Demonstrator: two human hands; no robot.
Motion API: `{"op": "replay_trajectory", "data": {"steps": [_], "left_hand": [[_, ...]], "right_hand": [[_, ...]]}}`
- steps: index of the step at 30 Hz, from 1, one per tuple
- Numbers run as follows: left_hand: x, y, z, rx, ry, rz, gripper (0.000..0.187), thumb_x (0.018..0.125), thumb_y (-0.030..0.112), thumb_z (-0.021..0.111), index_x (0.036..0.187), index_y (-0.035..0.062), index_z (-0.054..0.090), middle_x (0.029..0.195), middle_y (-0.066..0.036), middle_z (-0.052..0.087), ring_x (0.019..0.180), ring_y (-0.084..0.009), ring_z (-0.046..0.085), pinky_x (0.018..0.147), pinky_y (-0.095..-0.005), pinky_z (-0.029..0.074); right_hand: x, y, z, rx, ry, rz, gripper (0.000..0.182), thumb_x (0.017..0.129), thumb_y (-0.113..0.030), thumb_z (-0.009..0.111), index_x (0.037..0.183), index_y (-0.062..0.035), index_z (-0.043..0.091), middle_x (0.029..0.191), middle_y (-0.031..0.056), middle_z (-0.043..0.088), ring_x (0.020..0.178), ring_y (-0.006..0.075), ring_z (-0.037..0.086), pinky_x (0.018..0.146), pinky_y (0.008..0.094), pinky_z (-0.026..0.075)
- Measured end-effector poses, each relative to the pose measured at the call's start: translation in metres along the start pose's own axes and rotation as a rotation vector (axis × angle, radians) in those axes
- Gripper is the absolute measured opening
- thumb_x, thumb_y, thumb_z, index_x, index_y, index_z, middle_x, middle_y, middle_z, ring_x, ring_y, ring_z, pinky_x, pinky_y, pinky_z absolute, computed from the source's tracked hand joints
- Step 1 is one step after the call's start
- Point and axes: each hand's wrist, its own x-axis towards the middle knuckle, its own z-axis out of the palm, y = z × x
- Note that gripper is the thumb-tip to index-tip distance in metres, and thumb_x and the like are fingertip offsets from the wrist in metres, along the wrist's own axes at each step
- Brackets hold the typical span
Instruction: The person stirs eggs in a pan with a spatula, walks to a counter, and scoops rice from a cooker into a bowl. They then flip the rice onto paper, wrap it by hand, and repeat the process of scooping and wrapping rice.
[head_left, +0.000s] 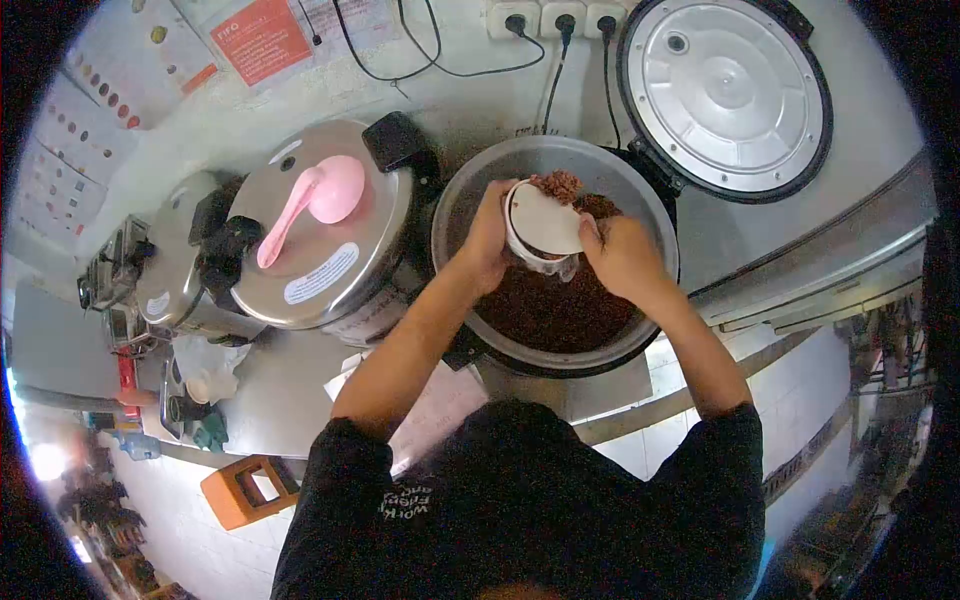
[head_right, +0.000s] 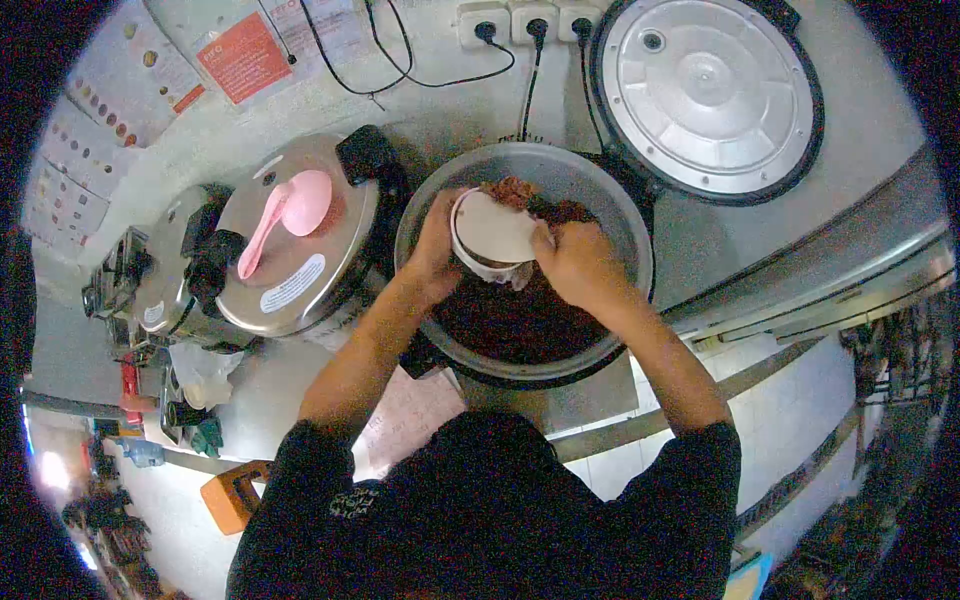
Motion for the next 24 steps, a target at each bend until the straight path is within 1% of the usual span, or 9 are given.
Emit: {"op": "replay_trajectory", "data": {"steps": [3, 6, 9, 10, 13, 15, 19, 22, 24], "left_hand": [[0.009, -0.013, -0.011, -0.083, 0.009, 0.062, 0.047, 0.092, 0.045, 0.032, 0.112, 0.0112, 0.058, 0.109, -0.006, 0.063, 0.102, -0.0214, 0.06, 0.09, -0.0379, 0.045], [-0.001, -0.008, -0.012, -0.081, -0.019, 0.018, 0.048, 0.091, 0.046, 0.029, 0.111, 0.0118, 0.057, 0.107, -0.006, 0.063, 0.101, -0.0216, 0.06, 0.089, -0.0402, 0.046], [-0.011, -0.001, 0.002, -0.025, 0.032, 0.001, 0.047, 0.092, 0.046, 0.029, 0.109, 0.0124, 0.058, 0.105, -0.005, 0.063, 0.099, -0.0206, 0.061, 0.087, -0.04, 0.047], [-0.006, -0.005, 0.002, -0.033, 0.06, 0.022, 0.048, 0.093, 0.046, 0.029, 0.11, 0.0121, 0.058, 0.106, -0.005, 0.064, 0.1, -0.0208, 0.06, 0.087, -0.0404, 0.047], [0.008, -0.006, -0.012, -0.046, -0.003, 0.095, 0.048, 0.093, 0.047, 0.031, 0.112, 0.0126, 0.058, 0.108, -0.005, 0.063, 0.1, -0.0206, 0.06, 0.087, -0.0399, 0.047], [-0.005, -0.003, -0.015, -0.088, -0.025, 0.066, 0.044, 0.092, 0.046, 0.032, 0.108, 0.0157, 0.059, 0.104, -0.003, 0.063, 0.096, -0.019, 0.06, 0.085, -0.0388, 0.046], [-0.029, 0.011, -0.005, -0.08, -0.09, 0.042, 0.046, 0.093, 0.048, 0.031, 0.114, 0.0153, 0.055, 0.11, -0.003, 0.061, 0.103, -0.0208, 0.059, 0.084, -0.0449, 0.048], [-0.035, 0.006, 0.0, -0.104, -0.096, 0.086, 0.05, 0.095, 0.044, 0.029, 0.119, 0.0083, 0.053, 0.111, -0.009, 0.062, 0.1, -0.0247, 0.061, 0.084, -0.0432, 0.051], [-0.045, 0.007, -0.008, -0.163, -0.167, 0.05, 0.049, 0.094, 0.044, 0.03, 0.118, 0.0086, 0.054, 0.111, -0.008, 0.062, 0.099, -0.0243, 0.062, 0.083, -0.0437, 0.052]], "right_hand": [[-0.003, 0.005, -0.011, -0.018, -0.029, 0.092, 0.058, 0.09, -0.04, 0.046, 0.064, 0.0085, 0.062, 0.064, 0.0315, 0.057, 0.067, 0.0464, 0.06, 0.069, 0.0524, 0.047], [-0.004, 0.027, -0.024, -0.191, 0.13, 0.099, 0.06, 0.091, -0.044, 0.044, 0.066, 0.0078, 0.063, 0.065, 0.032, 0.057, 0.068, 0.0463, 0.06, 0.068, 0.0519, 0.047], [-0.004, 0.018, -0.014, 0.116, -0.08, 0.076, 0.06, 0.091, -0.046, 0.043, 0.07, 0.0065, 0.064, 0.067, 0.0322, 0.058, 0.068, 0.0468, 0.06, 0.069, 0.0531, 0.046], [-0.007, 0.009, 0.005, 0.047, -0.135, 0.131, 0.058, 0.091, -0.045, 0.043, 0.073, 0.0056, 0.065, 0.068, 0.0325, 0.058, 0.07, 0.0471, 0.06, 0.072, 0.0543, 0.046], [-0.013, 0.0, 0.016, 0.108, -0.117, 0.024, 0.056, 0.091, -0.043, 0.046, 0.074, 0.0064, 0.065, 0.067, 0.0309, 0.059, 0.068, 0.047, 0.06, 0.07, 0.0527, 0.047], [-0.009, -0.002, -0.003, 0.07, 0.007, 0.006, 0.055, 0.091, -0.043, 0.047, 0.074, 0.0065, 0.065, 0.067, 0.03, 0.059, 0.066, 0.0467, 0.06, 0.068, 0.0515, 0.048], [0.009, 0.002, -0.021, 0.14, 0.315, -0.002, 0.053, 0.091, -0.042, 0.046, 0.079, 0.0051, 0.066, 0.069, 0.0284, 0.06, 0.067, 0.0433, 0.061, 0.066, 0.0485, 0.049], [-0.006, -0.016, -0.01, -0.125, 0.255, 0.064, 0.052, 0.091, -0.043, 0.046, 0.083, 0.0038, 0.067, 0.073, 0.0277, 0.062, 0.068, 0.0438, 0.061, 0.066, 0.0472, 0.05], [-0.014, -0.022, -0.021, 0.077, 0.366, -0.015, 0.051, 0.091, -0.042, 0.049, 0.077, 0.0052, 0.064, 0.069, 0.027, 0.06, 0.064, 0.0425, 0.06, 0.062, 0.0459, 0.046]]}}
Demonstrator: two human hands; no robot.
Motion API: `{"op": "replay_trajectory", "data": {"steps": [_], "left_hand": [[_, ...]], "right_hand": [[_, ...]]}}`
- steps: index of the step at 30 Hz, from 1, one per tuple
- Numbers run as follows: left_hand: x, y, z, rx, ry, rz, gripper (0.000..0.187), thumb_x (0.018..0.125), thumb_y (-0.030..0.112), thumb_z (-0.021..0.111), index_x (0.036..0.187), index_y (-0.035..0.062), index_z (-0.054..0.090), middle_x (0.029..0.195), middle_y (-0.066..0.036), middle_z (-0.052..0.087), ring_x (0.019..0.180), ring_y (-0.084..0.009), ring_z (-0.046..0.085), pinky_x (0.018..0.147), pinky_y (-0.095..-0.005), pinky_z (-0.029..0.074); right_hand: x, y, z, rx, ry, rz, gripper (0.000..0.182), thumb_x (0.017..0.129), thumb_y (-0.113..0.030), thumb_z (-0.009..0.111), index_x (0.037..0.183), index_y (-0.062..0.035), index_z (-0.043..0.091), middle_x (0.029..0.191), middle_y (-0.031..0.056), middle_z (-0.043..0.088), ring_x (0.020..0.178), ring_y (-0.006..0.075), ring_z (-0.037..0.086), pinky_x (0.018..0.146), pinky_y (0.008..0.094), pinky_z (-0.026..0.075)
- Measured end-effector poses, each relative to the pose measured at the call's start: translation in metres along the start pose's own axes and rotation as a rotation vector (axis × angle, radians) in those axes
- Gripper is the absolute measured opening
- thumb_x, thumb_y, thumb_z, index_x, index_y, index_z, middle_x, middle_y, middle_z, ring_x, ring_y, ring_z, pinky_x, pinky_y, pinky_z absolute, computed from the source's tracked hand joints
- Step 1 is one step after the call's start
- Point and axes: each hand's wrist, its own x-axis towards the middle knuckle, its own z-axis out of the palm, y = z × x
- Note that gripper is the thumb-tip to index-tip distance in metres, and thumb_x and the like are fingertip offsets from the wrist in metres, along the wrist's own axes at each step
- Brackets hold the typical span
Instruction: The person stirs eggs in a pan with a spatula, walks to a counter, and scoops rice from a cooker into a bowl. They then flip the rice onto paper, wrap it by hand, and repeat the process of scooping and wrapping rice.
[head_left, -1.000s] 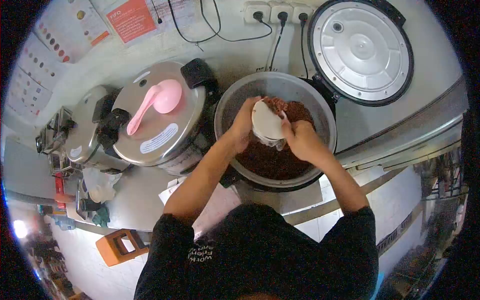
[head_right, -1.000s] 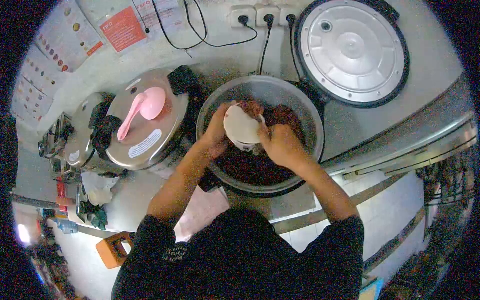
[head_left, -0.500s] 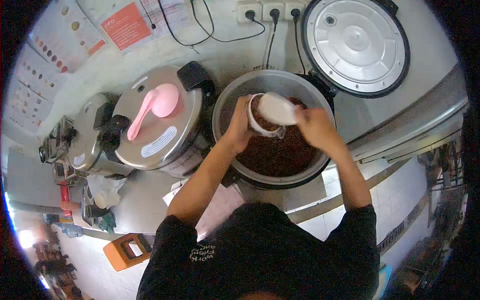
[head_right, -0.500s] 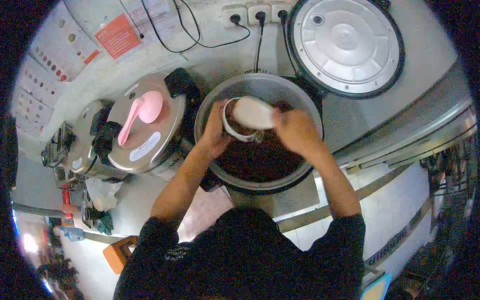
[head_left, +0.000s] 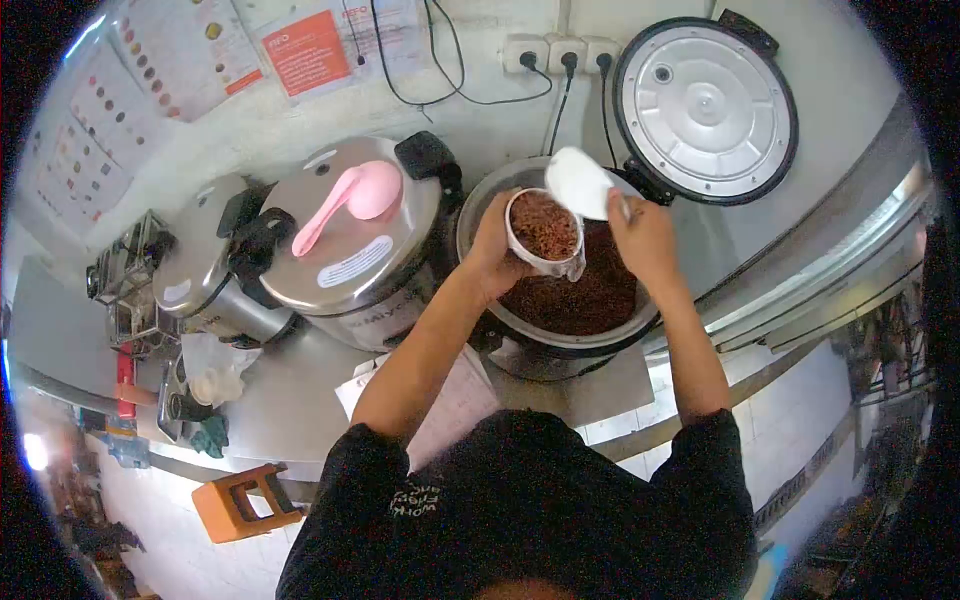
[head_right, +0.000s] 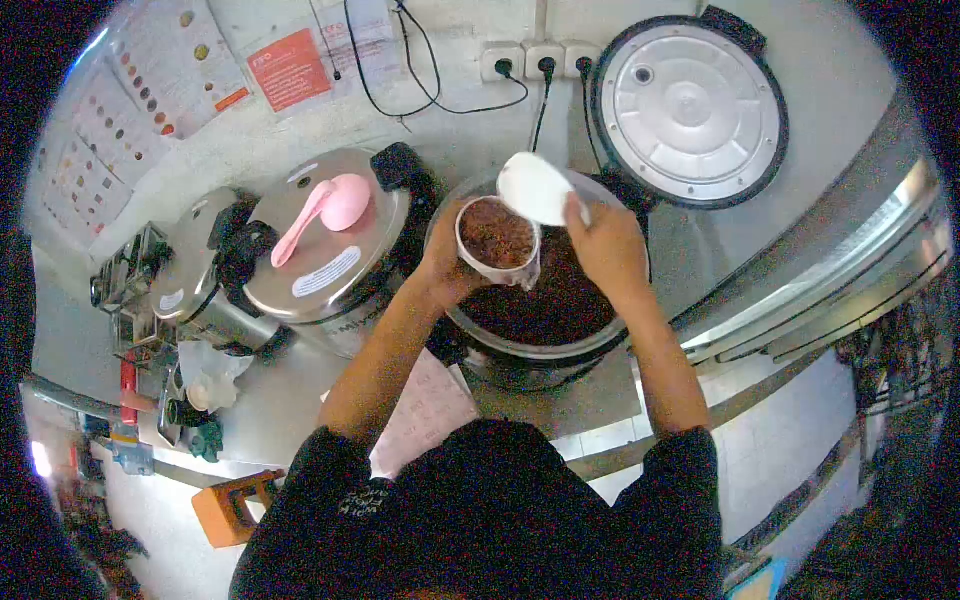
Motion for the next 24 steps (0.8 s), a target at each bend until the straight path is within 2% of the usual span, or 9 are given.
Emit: {"op": "replay_trajectory", "data": {"steps": [6, 10, 13, 15, 16, 18, 20, 21, 24], "left_hand": [[-0.027, -0.012, -0.006, 0.037, 0.008, -0.006, 0.047, 0.092, 0.047, 0.027, 0.11, 0.0139, 0.055, 0.1, -0.005, 0.064, 0.087, -0.0201, 0.064, 0.056, -0.0348, 0.052], [-0.07, -0.025, -0.016, -0.323, -0.112, 0.23, 0.049, 0.092, 0.047, 0.034, 0.11, 0.0084, 0.058, 0.106, -0.01, 0.063, 0.1, -0.0265, 0.061, 0.086, -0.0434, 0.049], [-0.113, -0.035, -0.004, -0.511, -0.029, 0.397, 0.044, 0.094, 0.042, 0.034, 0.11, 0.0083, 0.058, 0.11, -0.009, 0.062, 0.102, -0.025, 0.059, 0.093, -0.0412, 0.045], [-0.136, -0.057, -0.004, -0.302, 0.131, 0.69, 0.041, 0.097, 0.038, 0.032, 0.106, 0.0038, 0.052, 0.104, -0.007, 0.059, 0.1, -0.0164, 0.056, 0.092, -0.0321, 0.042], [-0.149, -0.072, -0.013, 0.042, 0.313, 0.82, 0.038, 0.098, 0.037, 0.033, 0.102, 0.0032, 0.05, 0.103, -0.006, 0.056, 0.099, -0.016, 0.054, 0.091, -0.0315, 0.041], [-0.168, -0.119, -0.041, 0.096, 0.337, 1.022, 0.039, 0.098, 0.038, 0.033, 0.103, 0.003, 0.049, 0.106, -0.009, 0.055, 0.104, -0.0191, 0.052, 0.092, -0.0343, 0.04], [-0.185, -0.141, -0.068, -0.01, 0.227, 1.066, 0.038, 0.097, 0.038, 0.036, 0.108, 0.0028, 0.047, 0.117, -0.016, 0.051, 0.111, -0.0269, 0.046, 0.092, -0.0395, 0.04], [-0.206, -0.141, -0.092, 0.586, 0.471, 1.045, 0.037, 0.095, 0.035, 0.043, 0.112, 0.0022, 0.046, 0.118, -0.017, 0.05, 0.112, -0.0286, 0.045, 0.091, -0.04, 0.04], [-0.255, -0.153, -0.169, 1.113, 0.717, 0.753, 0.046, 0.088, 0.028, 0.057, 0.124, 0.0018, 0.044, 0.125, -0.018, 0.046, 0.108, -0.0305, 0.047, 0.09, -0.0387, 0.041]], "right_hand": [[-0.017, -0.01, -0.014, -0.281, -0.265, 0.075, 0.053, 0.089, -0.045, 0.052, 0.087, 0.0064, 0.065, 0.078, 0.03, 0.06, 0.079, 0.0462, 0.059, 0.073, 0.0457, 0.046], [0.0, 0.063, 0.004, -0.54, -0.341, -0.061, 0.053, 0.092, -0.045, 0.048, 0.108, 0.004, 0.06, 0.094, 0.0262, 0.064, 0.085, 0.041, 0.062, 0.079, 0.044, 0.048], [-0.062, -0.04, 0.024, 0.607, -0.112, 0.027, 0.051, 0.093, -0.042, 0.046, 0.122, -0.0001, 0.052, 0.111, 0.0181, 0.061, 0.098, 0.0315, 0.061, 0.089, 0.0433, 0.047], [-0.125, -0.089, 0.047, 1.196, -0.266, 0.394, 0.051, 0.093, -0.042, 0.047, 0.126, -0.0037, 0.048, 0.122, 0.0113, 0.054, 0.111, 0.0251, 0.054, 0.097, 0.0425, 0.044], [-0.161, -0.101, 0.06, 1.451, -0.355, 0.536, 0.052, 0.092, -0.044, 0.047, 0.126, -0.0044, 0.048, 0.124, 0.0118, 0.053, 0.113, 0.0253, 0.052, 0.098, 0.0418, 0.043], [-0.206, -0.11, 0.079, 1.808, -0.509, 0.69, 0.055, 0.091, -0.048, 0.047, 0.125, -0.0054, 0.048, 0.125, 0.0124, 0.052, 0.115, 0.026, 0.051, 0.098, 0.0409, 0.043], [-0.229, -0.114, 0.096, 2.019, -0.679, 0.698, 0.058, 0.088, -0.052, 0.048, 0.125, -0.0061, 0.048, 0.125, 0.0126, 0.052, 0.114, 0.0267, 0.051, 0.097, 0.0407, 0.043], [-0.239, -0.112, 0.104, 1.985, -0.707, 0.797, 0.06, 0.088, -0.055, 0.046, 0.124, -0.0077, 0.049, 0.124, 0.0117, 0.053, 0.114, 0.0276, 0.051, 0.098, 0.0425, 0.043], [-0.266, -0.099, 0.152, 1.728, -0.575, 1.119, 0.054, 0.086, -0.052, 0.049, 0.121, -0.0103, 0.053, 0.116, 0.0113, 0.059, 0.109, 0.0304, 0.055, 0.095, 0.0449, 0.043]]}}
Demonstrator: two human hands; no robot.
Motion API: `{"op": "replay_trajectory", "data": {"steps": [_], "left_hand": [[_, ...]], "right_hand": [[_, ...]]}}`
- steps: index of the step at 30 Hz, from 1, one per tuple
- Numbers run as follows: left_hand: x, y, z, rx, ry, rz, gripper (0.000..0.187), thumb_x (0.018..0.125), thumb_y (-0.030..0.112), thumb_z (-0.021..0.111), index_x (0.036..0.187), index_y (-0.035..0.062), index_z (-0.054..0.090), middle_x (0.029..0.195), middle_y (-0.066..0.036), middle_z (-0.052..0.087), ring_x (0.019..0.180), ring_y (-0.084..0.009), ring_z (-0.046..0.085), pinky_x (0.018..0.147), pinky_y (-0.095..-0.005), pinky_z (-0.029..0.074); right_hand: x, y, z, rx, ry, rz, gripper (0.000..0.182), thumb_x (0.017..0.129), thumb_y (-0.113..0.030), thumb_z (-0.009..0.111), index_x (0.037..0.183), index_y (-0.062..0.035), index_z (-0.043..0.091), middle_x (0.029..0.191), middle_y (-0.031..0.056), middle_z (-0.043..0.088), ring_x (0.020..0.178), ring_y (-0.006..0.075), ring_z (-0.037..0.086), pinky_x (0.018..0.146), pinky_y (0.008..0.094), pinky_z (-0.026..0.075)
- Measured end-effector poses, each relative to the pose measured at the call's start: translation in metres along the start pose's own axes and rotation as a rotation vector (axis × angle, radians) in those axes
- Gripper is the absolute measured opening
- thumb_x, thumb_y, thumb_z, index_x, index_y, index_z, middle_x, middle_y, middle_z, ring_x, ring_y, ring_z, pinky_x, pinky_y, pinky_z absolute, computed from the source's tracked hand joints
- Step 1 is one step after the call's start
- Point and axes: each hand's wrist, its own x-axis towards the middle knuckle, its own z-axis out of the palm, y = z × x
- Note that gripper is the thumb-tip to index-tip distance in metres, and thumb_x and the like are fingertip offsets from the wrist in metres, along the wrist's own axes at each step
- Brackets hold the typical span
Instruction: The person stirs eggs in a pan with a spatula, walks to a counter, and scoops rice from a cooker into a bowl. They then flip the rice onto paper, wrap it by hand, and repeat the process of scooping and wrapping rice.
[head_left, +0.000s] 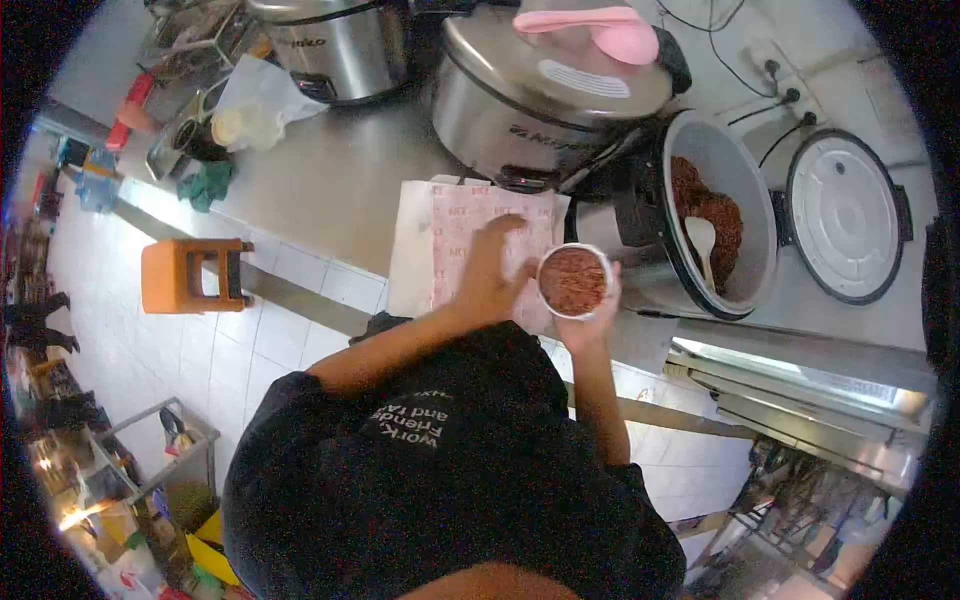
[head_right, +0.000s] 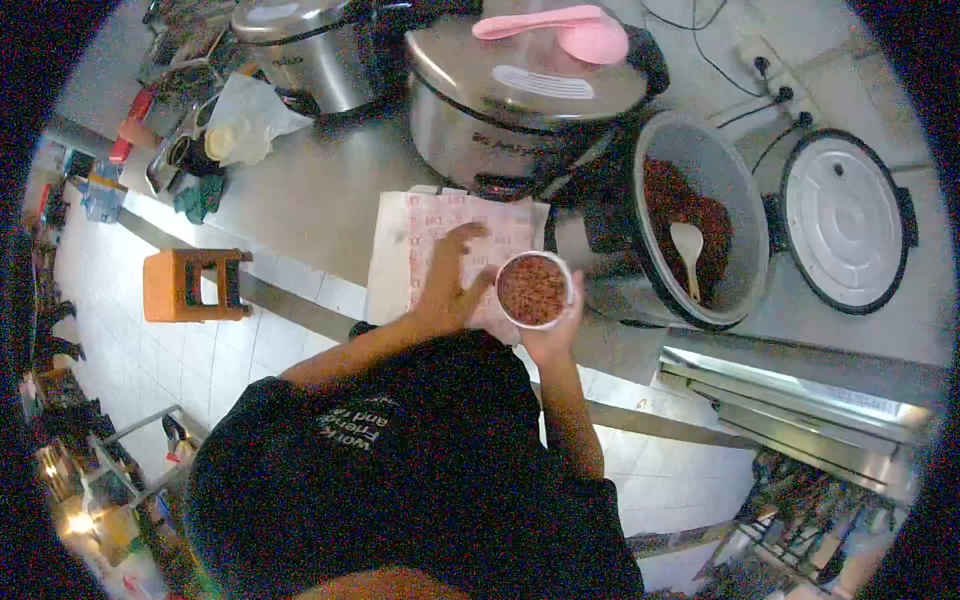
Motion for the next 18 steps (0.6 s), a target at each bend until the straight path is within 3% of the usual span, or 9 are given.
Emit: {"op": "replay_trajectory", "data": {"steps": [1, 3, 5, 6, 7, 9, 13, 14, 18], "left_hand": [[-0.008, -0.016, -0.02, 0.015, -0.047, -0.113, 0.046, 0.082, 0.019, 0.065, 0.121, 0.002, 0.046, 0.124, -0.015, 0.049, 0.105, -0.0291, 0.049, 0.088, -0.0372, 0.041], [-0.03, -0.077, -0.053, 0.135, -0.238, -0.142, 0.039, 0.081, 0.025, 0.065, 0.115, 0.0079, 0.054, 0.113, -0.011, 0.058, 0.1, -0.0289, 0.053, 0.088, -0.04, 0.041], [-0.047, -0.107, -0.082, 0.351, -0.53, -0.036, 0.03, 0.08, 0.031, 0.064, 0.104, 0.0123, 0.063, 0.105, -0.009, 0.063, 0.107, -0.0304, 0.054, 0.091, -0.0435, 0.039], [-0.061, -0.136, -0.085, 0.328, -0.601, 0.067, 0.033, 0.078, 0.033, 0.066, 0.107, 0.0163, 0.063, 0.112, -0.005, 0.061, 0.113, -0.0273, 0.051, 0.093, -0.0429, 0.037], [-0.072, -0.158, -0.085, 0.305, -0.673, 0.17, 0.037, 0.077, 0.036, 0.068, 0.11, 0.0204, 0.063, 0.119, -0.001, 0.059, 0.119, -0.0241, 0.048, 0.096, -0.0423, 0.035], [-0.078, -0.158, -0.084, 0.394, -0.696, 0.16, 0.037, 0.076, 0.039, 0.068, 0.11, 0.0255, 0.063, 0.124, 0.003, 0.056, 0.124, -0.0207, 0.044, 0.099, -0.0441, 0.031], [-0.082, -0.162, -0.09, 0.547, -0.726, 0.13, 0.034, 0.077, 0.044, 0.065, 0.108, 0.0326, 0.065, 0.132, 0.008, 0.051, 0.13, -0.0165, 0.036, 0.103, -0.048, 0.024], [-0.082, -0.165, -0.09, 0.519, -0.757, 0.105, 0.03, 0.079, 0.047, 0.062, 0.105, 0.0331, 0.067, 0.133, 0.009, 0.05, 0.133, -0.0162, 0.033, 0.106, -0.0484, 0.019], [-0.079, -0.175, -0.098, 0.548, -0.726, 0.141, 0.032, 0.079, 0.051, 0.059, 0.103, 0.0322, 0.068, 0.136, 0.009, 0.047, 0.133, -0.0165, 0.032, 0.107, -0.0505, 0.016]], "right_hand": [[0.022, 0.012, -0.016, -0.578, -0.009, -0.295, 0.054, 0.084, -0.049, 0.052, 0.12, -0.0101, 0.054, 0.113, 0.0125, 0.059, 0.106, 0.031, 0.056, 0.093, 0.0449, 0.044], [0.062, 0.037, -0.045, -1.729, -0.032, -0.88, 0.053, 0.08, -0.045, 0.06, 0.118, -0.0096, 0.055, 0.107, 0.015, 0.061, 0.1, 0.0323, 0.057, 0.091, 0.0447, 0.044], [0.091, 0.068, -0.049, -1.623, -0.015, -0.918, 0.057, 0.072, -0.042, 0.067, 0.118, -0.0095, 0.056, 0.108, 0.0167, 0.058, 0.101, 0.034, 0.056, 0.09, 0.0458, 0.043], [0.103, 0.084, -0.05, -1.567, -0.012, -0.942, 0.059, 0.069, -0.041, 0.071, 0.117, -0.0094, 0.056, 0.109, 0.0175, 0.057, 0.101, 0.0348, 0.055, 0.09, 0.0464, 0.042], [0.113, 0.098, -0.061, -1.743, -0.077, -0.956, 0.062, 0.066, -0.042, 0.072, 0.117, -0.0092, 0.056, 0.111, 0.0176, 0.056, 0.103, 0.0353, 0.053, 0.091, 0.0469, 0.042], [0.127, 0.118, -0.073, -2.087, -0.216, -0.967, 0.067, 0.062, -0.043, 0.076, 0.116, -0.0088, 0.057, 0.117, 0.0179, 0.053, 0.107, 0.0361, 0.05, 0.093, 0.0478, 0.04], [0.131, 0.115, -0.072, -2.049, -0.279, -0.974, 0.069, 0.059, -0.044, 0.078, 0.114, -0.0089, 0.058, 0.119, 0.0156, 0.052, 0.112, 0.0355, 0.048, 0.098, 0.0463, 0.037], [0.13, 0.114, -0.072, -2.099, -0.276, -0.977, 0.068, 0.06, -0.046, 0.077, 0.114, -0.0086, 0.058, 0.119, 0.0159, 0.053, 0.111, 0.0358, 0.049, 0.096, 0.0462, 0.039], [0.121, 0.112, -0.079, -2.095, -0.304, -0.97, 0.068, 0.061, -0.047, 0.077, 0.114, -0.0085, 0.058, 0.117, 0.016, 0.053, 0.11, 0.0357, 0.05, 0.095, 0.046, 0.04]]}}
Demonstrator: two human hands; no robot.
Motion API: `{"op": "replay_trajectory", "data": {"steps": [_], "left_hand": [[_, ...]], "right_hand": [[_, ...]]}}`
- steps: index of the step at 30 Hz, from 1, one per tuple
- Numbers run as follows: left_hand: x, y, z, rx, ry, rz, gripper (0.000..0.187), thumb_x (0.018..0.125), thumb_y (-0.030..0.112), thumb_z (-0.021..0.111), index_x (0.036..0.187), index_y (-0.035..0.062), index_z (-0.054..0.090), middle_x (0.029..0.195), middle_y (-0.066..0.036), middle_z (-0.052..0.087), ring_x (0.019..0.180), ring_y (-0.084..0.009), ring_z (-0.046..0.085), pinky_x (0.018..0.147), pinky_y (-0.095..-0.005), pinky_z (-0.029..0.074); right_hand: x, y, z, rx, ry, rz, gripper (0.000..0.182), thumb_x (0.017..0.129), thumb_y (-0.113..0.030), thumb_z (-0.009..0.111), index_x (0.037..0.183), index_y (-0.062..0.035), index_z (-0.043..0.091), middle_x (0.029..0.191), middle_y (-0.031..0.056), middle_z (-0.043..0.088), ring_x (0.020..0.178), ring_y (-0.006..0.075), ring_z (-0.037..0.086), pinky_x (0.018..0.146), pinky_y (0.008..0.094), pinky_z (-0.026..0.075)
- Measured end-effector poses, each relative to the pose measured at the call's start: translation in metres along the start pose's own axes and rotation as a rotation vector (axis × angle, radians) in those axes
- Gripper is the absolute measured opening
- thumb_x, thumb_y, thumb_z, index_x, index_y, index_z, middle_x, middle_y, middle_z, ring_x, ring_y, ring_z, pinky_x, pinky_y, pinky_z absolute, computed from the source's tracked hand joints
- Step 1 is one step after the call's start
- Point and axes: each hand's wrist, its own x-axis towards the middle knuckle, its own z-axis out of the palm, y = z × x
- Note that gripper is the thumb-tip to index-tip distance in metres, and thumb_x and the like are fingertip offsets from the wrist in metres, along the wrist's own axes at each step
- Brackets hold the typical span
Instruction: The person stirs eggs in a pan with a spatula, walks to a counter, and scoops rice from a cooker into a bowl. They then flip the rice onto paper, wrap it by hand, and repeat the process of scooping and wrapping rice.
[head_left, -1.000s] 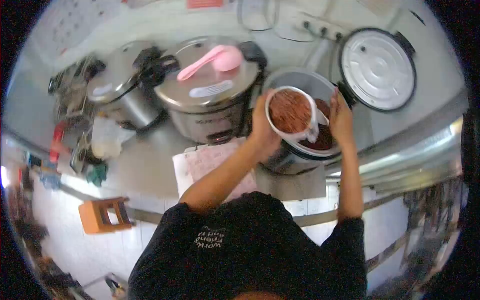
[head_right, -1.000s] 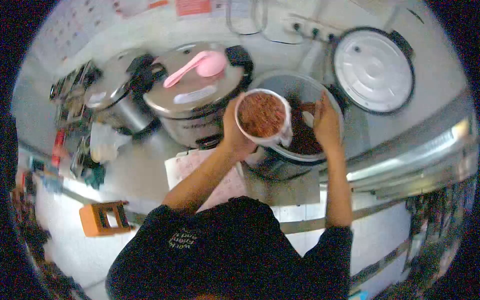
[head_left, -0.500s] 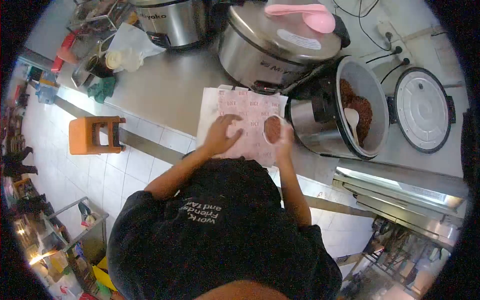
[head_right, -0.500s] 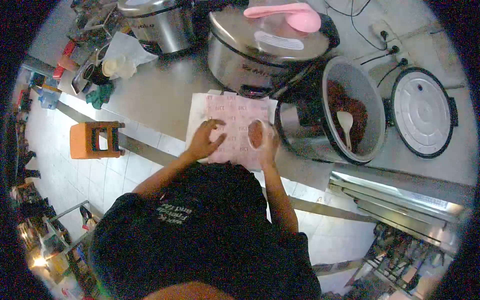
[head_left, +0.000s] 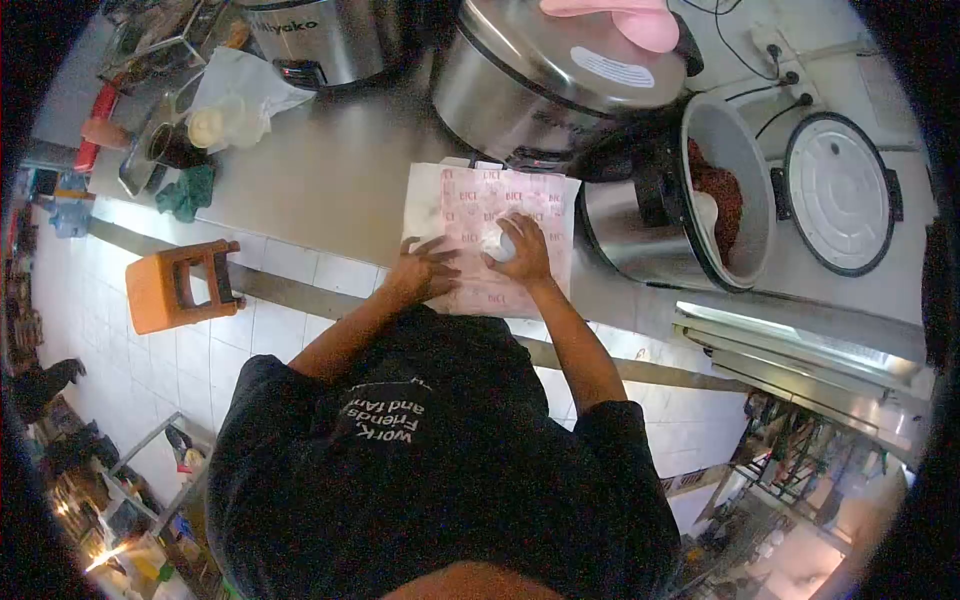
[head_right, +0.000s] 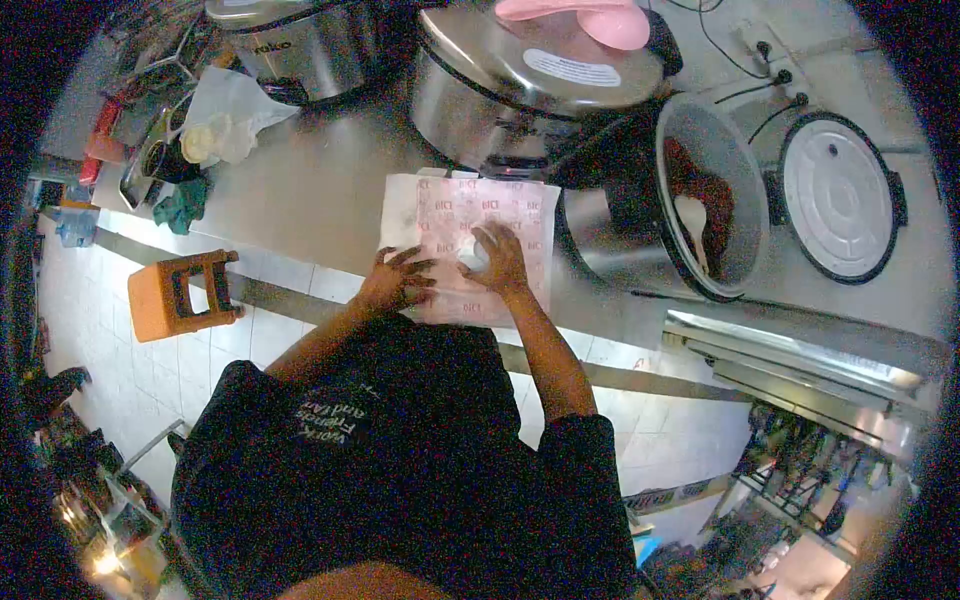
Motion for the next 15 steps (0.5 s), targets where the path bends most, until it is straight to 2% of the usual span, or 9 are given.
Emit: {"op": "replay_trajectory", "data": {"steps": [5, 6, 8, 9, 10, 13, 15], "left_hand": [[0.009, 0.014, -0.018, 0.109, -0.127, -0.048, 0.033, 0.08, 0.048, 0.06, 0.105, 0.0287, 0.068, 0.135, 0.006, 0.049, 0.132, -0.023, 0.033, 0.108, -0.0496, 0.02], [0.013, 0.017, -0.021, 0.143, -0.138, -0.063, 0.032, 0.081, 0.047, 0.06, 0.105, 0.0281, 0.068, 0.134, 0.005, 0.05, 0.132, -0.0242, 0.034, 0.108, -0.0489, 0.022], [0.016, 0.028, -0.024, 0.029, 0.083, 0.011, 0.032, 0.081, 0.046, 0.06, 0.105, 0.0276, 0.068, 0.131, 0.004, 0.052, 0.129, -0.0262, 0.037, 0.106, -0.0472, 0.026], [0.017, 0.033, -0.023, -0.028, 0.195, 0.041, 0.032, 0.081, 0.046, 0.06, 0.105, 0.0274, 0.068, 0.13, 0.003, 0.053, 0.128, -0.0272, 0.038, 0.105, -0.0463, 0.028], [0.015, 0.032, -0.018, -0.054, 0.178, 0.11, 0.03, 0.081, 0.041, 0.06, 0.105, 0.0247, 0.068, 0.129, 0.002, 0.054, 0.125, -0.0276, 0.042, 0.102, -0.0455, 0.032], [0.01, 0.012, 0.016, -0.015, 0.048, 0.218, 0.026, 0.083, 0.037, 0.06, 0.099, 0.0202, 0.07, 0.12, 0.004, 0.06, 0.121, -0.0253, 0.046, 0.099, -0.0435, 0.035], [0.008, 0.017, 0.015, -0.008, 0.053, 0.157, 0.024, 0.083, 0.034, 0.06, 0.098, 0.0178, 0.07, 0.118, 0.004, 0.061, 0.118, -0.0246, 0.048, 0.098, -0.0431, 0.037]], "right_hand": [[0.007, 0.007, -0.014, 0.092, -0.057, -0.025, 0.069, 0.06, -0.047, 0.077, 0.114, -0.0083, 0.057, 0.116, 0.0147, 0.056, 0.108, 0.0342, 0.052, 0.093, 0.0465, 0.041], [0.006, 0.006, -0.024, 0.056, 0.061, 0.001, 0.069, 0.06, -0.046, 0.078, 0.113, -0.0079, 0.057, 0.115, 0.0144, 0.056, 0.107, 0.0338, 0.053, 0.092, 0.0464, 0.041], [-0.01, 0.001, -0.055, -0.011, 0.282, 0.039, 0.068, 0.059, -0.043, 0.079, 0.112, -0.0072, 0.057, 0.114, 0.0136, 0.057, 0.104, 0.0331, 0.054, 0.09, 0.0464, 0.042], [-0.025, 0.001, -0.079, -0.079, 0.269, 0.107, 0.068, 0.058, -0.038, 0.081, 0.113, -0.006, 0.056, 0.112, 0.0139, 0.058, 0.101, 0.0328, 0.055, 0.088, 0.0456, 0.042], [-0.05, 0.018, -0.079, -0.102, 0.351, 0.151, 0.07, 0.06, -0.036, 0.081, 0.116, -0.0058, 0.053, 0.112, 0.0148, 0.058, 0.101, 0.0337, 0.054, 0.087, 0.0453, 0.042], [-0.106, 0.055, -0.075, -0.164, 0.32, 0.35, 0.072, 0.063, -0.037, 0.079, 0.121, -0.0055, 0.05, 0.113, 0.016, 0.057, 0.103, 0.0345, 0.053, 0.088, 0.0457, 0.041], [-0.12, 0.072, -0.07, -0.092, 0.235, 0.471, 0.079, 0.063, -0.046, 0.078, 0.123, -0.0044, 0.049, 0.11, 0.0182, 0.055, 0.102, 0.0381, 0.051, 0.088, 0.0484, 0.04]]}}
